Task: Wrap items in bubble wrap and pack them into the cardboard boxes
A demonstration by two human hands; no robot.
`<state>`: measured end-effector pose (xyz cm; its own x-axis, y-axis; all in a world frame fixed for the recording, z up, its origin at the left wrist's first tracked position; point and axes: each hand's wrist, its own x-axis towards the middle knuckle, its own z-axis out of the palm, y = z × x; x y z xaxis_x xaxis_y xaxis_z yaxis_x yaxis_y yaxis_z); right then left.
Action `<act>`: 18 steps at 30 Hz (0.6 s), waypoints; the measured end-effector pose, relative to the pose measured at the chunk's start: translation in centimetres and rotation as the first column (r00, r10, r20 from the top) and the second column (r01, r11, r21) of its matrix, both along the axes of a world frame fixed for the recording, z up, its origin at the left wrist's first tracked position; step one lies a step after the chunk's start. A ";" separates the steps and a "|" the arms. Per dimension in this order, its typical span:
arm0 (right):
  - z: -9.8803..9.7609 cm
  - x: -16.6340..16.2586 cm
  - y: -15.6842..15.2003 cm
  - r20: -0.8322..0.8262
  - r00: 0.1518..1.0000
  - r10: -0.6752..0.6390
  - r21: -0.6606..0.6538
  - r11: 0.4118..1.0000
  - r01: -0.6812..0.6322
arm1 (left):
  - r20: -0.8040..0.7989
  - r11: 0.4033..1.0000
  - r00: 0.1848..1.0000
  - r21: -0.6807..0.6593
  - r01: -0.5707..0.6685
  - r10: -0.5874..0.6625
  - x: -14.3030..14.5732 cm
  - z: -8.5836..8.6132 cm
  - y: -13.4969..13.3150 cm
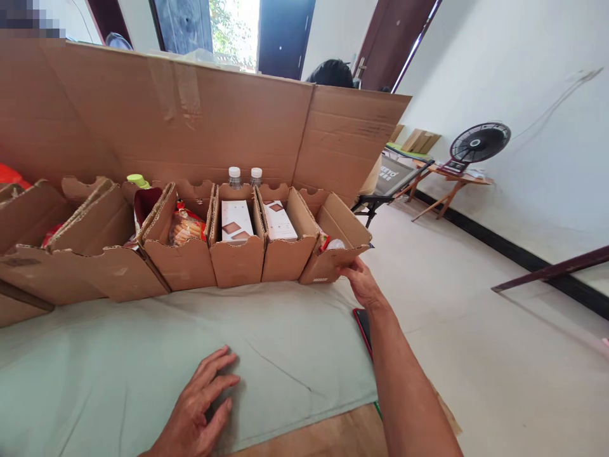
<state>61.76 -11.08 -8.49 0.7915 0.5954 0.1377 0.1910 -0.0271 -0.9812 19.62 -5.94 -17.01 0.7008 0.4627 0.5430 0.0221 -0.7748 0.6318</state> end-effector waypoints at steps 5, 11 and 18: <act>1.4 -3.7 -2.5 0.146 0.920 -0.365 0.133 0.928 0.347 | -0.040 0.999 0.999 -0.032 -0.004 0.003 -0.2 -0.1 -0.2; 6.2 -11.3 -0.2 0.451 0.889 -0.077 0.008 0.997 0.082 | -0.080 0.998 0.997 -0.059 -0.010 0.005 -0.3 -0.1 -0.3; 7.8 -12.4 5.7 0.616 0.743 0.260 -0.433 0.900 0.044 | -0.114 0.995 0.993 -0.094 -0.026 0.015 0.0 -0.2 -0.3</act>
<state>49.35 -5.40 -0.70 0.5227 0.7901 0.3202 0.7957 -0.3174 -0.5159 19.62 -6.25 -17.19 0.7447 0.5232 0.4142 0.1126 -0.7103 0.6949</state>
